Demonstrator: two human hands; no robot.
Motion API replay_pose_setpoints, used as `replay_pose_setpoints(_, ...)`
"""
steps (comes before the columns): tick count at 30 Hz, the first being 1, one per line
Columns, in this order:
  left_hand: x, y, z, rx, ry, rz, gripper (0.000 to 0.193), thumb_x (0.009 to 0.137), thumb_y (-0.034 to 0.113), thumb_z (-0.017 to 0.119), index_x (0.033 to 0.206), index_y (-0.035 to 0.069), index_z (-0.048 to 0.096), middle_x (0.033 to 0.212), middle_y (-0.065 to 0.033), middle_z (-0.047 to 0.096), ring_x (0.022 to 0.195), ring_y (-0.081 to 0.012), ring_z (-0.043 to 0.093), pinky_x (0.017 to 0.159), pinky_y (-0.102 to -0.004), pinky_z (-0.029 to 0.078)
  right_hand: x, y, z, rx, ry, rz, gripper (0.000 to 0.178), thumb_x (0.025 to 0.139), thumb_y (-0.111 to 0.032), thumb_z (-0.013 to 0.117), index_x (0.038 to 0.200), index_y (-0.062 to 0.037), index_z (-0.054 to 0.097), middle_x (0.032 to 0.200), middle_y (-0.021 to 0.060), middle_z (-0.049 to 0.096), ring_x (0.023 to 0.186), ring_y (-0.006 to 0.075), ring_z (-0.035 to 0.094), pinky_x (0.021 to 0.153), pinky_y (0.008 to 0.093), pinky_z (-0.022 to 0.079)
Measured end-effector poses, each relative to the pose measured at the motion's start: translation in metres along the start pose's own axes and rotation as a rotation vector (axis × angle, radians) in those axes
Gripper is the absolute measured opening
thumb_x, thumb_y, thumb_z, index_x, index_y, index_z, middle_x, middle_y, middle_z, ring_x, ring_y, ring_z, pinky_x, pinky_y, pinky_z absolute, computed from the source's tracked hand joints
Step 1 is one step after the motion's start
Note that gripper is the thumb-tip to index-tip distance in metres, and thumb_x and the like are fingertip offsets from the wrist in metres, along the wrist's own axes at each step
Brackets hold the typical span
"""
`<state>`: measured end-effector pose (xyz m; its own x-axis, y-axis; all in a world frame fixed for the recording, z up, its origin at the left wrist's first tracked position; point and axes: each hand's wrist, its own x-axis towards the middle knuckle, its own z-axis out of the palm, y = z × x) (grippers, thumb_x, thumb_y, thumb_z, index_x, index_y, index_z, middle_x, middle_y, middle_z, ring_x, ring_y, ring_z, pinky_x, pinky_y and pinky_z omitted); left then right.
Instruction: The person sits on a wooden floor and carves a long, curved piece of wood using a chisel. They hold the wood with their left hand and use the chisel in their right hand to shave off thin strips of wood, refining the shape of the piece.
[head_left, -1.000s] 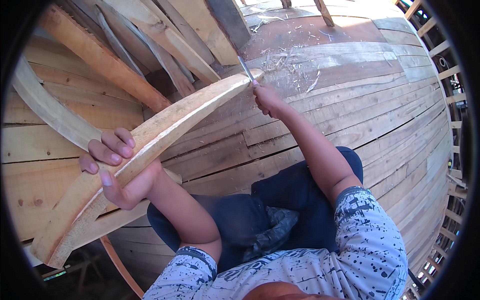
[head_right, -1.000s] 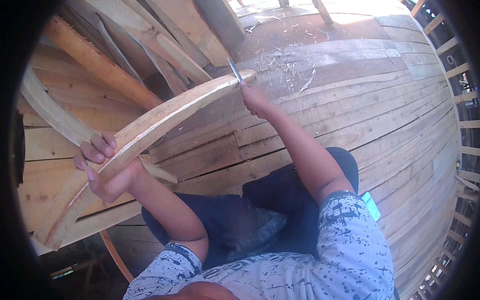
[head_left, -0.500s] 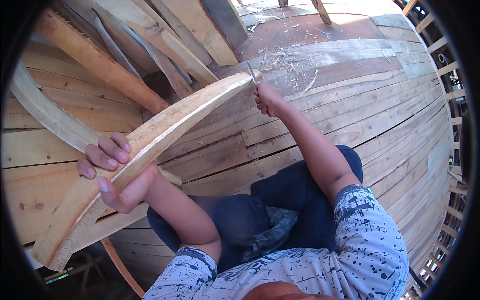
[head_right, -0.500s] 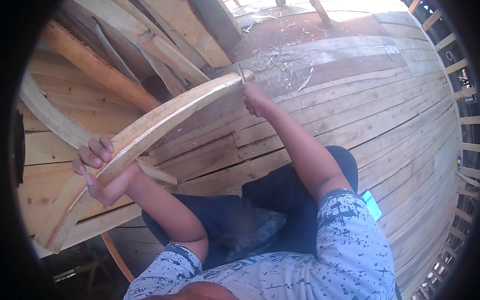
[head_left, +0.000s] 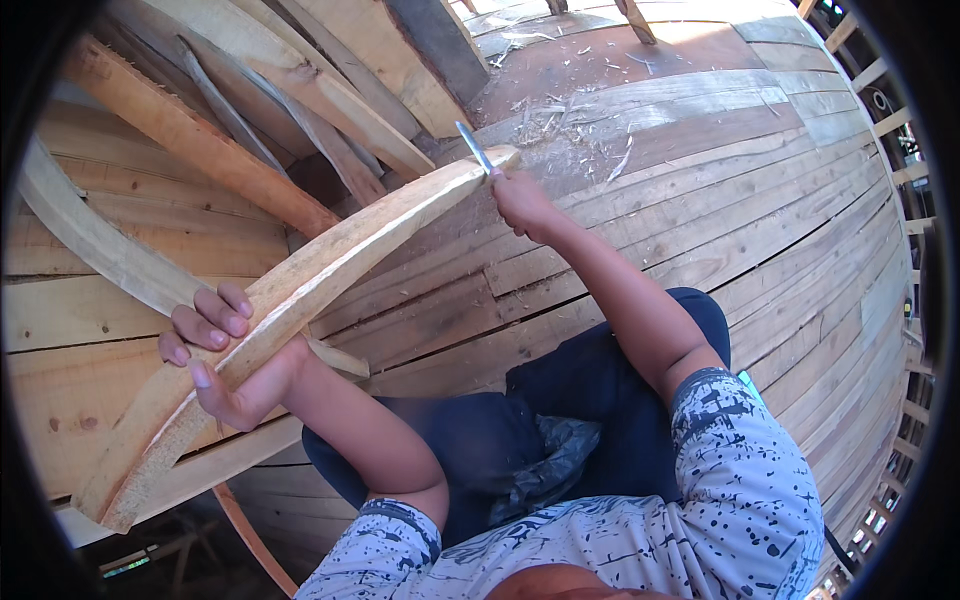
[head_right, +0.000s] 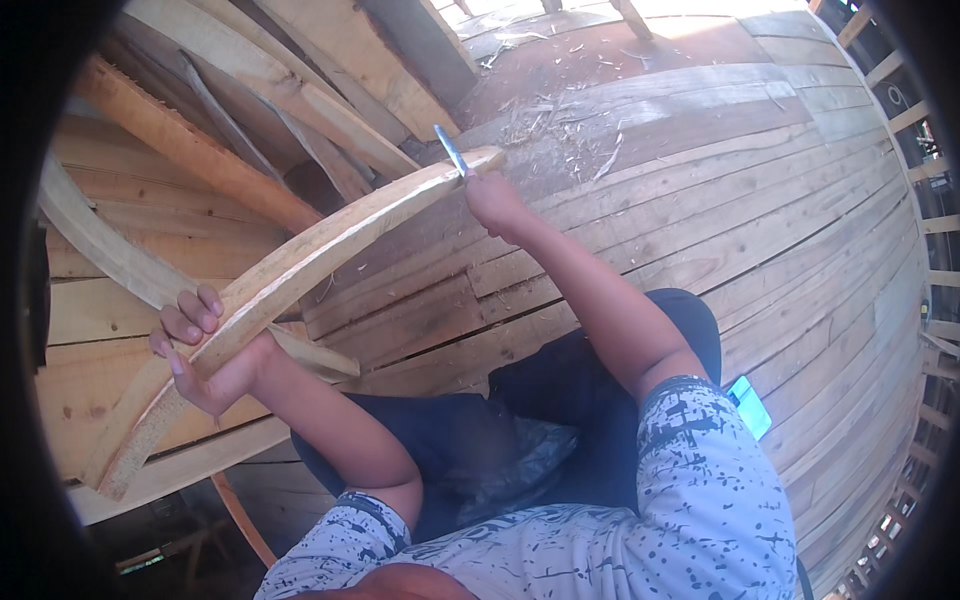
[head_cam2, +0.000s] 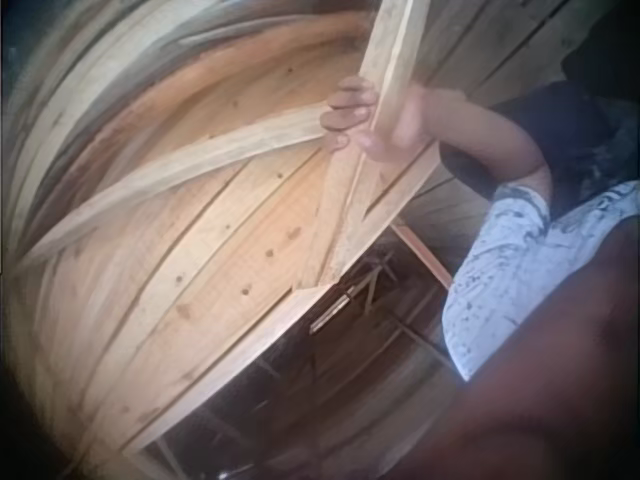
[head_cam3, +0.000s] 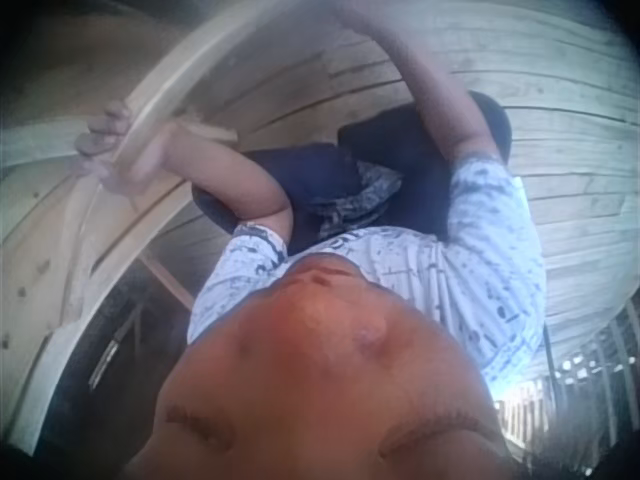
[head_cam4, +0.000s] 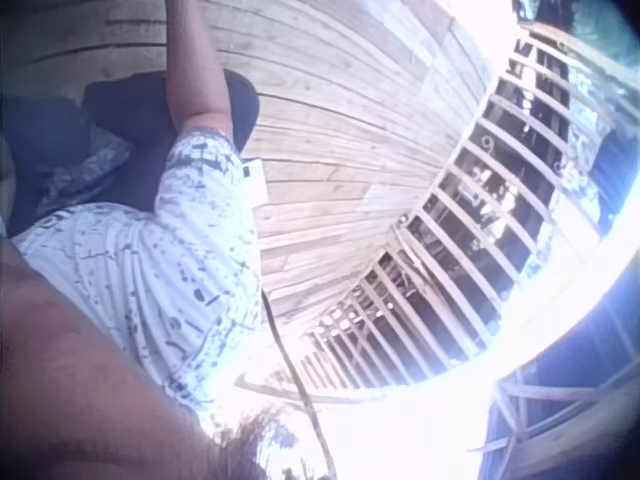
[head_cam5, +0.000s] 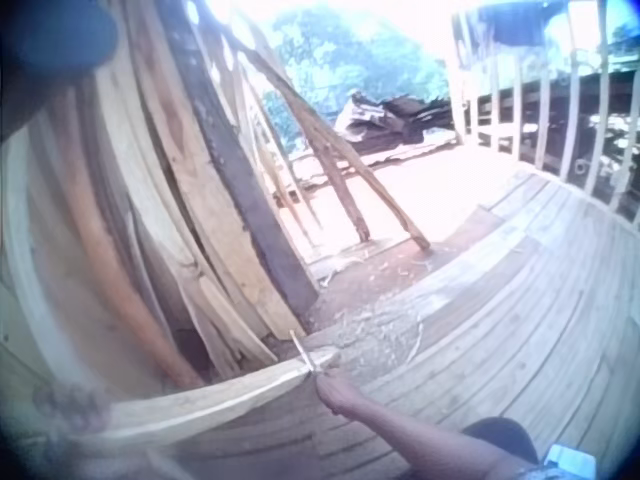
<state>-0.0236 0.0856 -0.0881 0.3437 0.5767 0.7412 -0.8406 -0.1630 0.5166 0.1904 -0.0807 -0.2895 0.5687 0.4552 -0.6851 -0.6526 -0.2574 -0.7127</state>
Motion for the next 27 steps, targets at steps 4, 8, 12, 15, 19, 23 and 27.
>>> replay_pose_setpoints(4, -0.001, 0.003, -0.001, -0.004, -0.018, 0.007, 0.024, 0.08, 0.026, 0.063, 0.095, 0.017, 0.047, 0.075, -0.0004, 0.044, 0.065, -0.0139, 0.045, 0.065, -0.03, 0.039, -0.008, 0.005, 0.006, -0.044, -0.096, -0.11, 0.042, 0.104, -0.046, 0.034, 0.077, -0.0149, 0.04, 0.058, -0.0037, 0.032, 0.043, 0.0082, 0.024, 0.039, 0.0279, 0.018)
replay_pose_setpoints(8, 0.0, 0.001, 0.003, -0.008, -0.034, 0.005, 0.024, 0.08, 0.025, 0.063, 0.095, 0.017, 0.047, 0.075, -0.0002, 0.045, 0.064, -0.0137, 0.045, 0.065, -0.0296, 0.039, -0.006, 0.004, 0.004, 0.035, -0.176, -0.034, 0.047, 0.103, -0.052, 0.035, 0.074, -0.0156, 0.039, 0.056, -0.0053, 0.03, 0.042, 0.0076, 0.022, 0.038, 0.0269, 0.015)
replay_pose_setpoints(12, 0.001, 0.002, 0.006, -0.015, -0.054, 0.008, 0.025, 0.08, 0.025, 0.063, 0.096, 0.017, 0.046, 0.075, 0.0, 0.045, 0.064, -0.0138, 0.046, 0.066, -0.0294, 0.039, -0.016, -0.007, 0.006, -0.015, -0.107, -0.001, 0.052, 0.1, -0.06, 0.037, 0.071, -0.016, 0.038, 0.056, -0.0065, 0.029, 0.041, 0.0071, 0.021, 0.038, 0.0263, 0.014)
replay_pose_setpoints(15, 0.0, 0.003, 0.01, -0.022, -0.05, 0.006, 0.025, 0.079, 0.024, 0.063, 0.097, 0.018, 0.046, 0.075, -0.0003, 0.046, 0.063, -0.014, 0.046, 0.065, -0.0293, 0.039, -0.028, -0.012, 0.013, -0.047, -0.036, -0.023, 0.055, 0.096, -0.065, 0.042, 0.07, -0.0164, 0.037, 0.055, -0.0066, 0.028, 0.042, 0.0071, 0.022, 0.038, 0.0265, 0.014)
replay_pose_setpoints(19, -0.001, 0.002, 0.013, -0.027, -0.044, 0.017, 0.027, 0.078, 0.024, 0.063, 0.097, 0.018, 0.045, 0.075, -0.0004, 0.046, 0.063, -0.0141, 0.046, 0.064, -0.0292, 0.039, -0.029, -0.009, 0.01, -0.191, 0.0, -0.113, 0.058, 0.094, -0.067, 0.046, 0.067, -0.0157, 0.038, 0.055, -0.0062, 0.028, 0.041, 0.0078, 0.023, 0.038, 0.0271, 0.016)
replay_pose_setpoints(23, -0.001, 0.002, 0.01, -0.031, -0.037, 0.018, 0.028, 0.077, 0.024, 0.063, 0.097, 0.018, 0.044, 0.075, -0.0005, 0.046, 0.063, -0.0139, 0.045, 0.064, -0.029, 0.039, -0.032, -0.017, 0.002, -0.089, -0.159, 0.045, 0.058, 0.093, -0.065, 0.048, 0.064, -0.0161, 0.037, 0.055, -0.0057, 0.029, 0.041, 0.0075, 0.024, 0.036, 0.0271, 0.017)
replay_pose_setpoints(27, -0.001, 0.001, 0.008, -0.02, -0.039, 0.01, 0.028, 0.077, 0.025, 0.064, 0.096, 0.018, 0.045, 0.075, -0.0006, 0.046, 0.064, -0.0137, 0.045, 0.065, -0.0289, 0.039, -0.025, -0.017, -0.003, 0.113, -0.376, 0.199, 0.058, 0.096, -0.065, 0.044, 0.062, -0.0199, 0.03, 0.052, -0.008, 0.025, 0.039, 0.0047, 0.017, 0.035, 0.0251, 0.009)
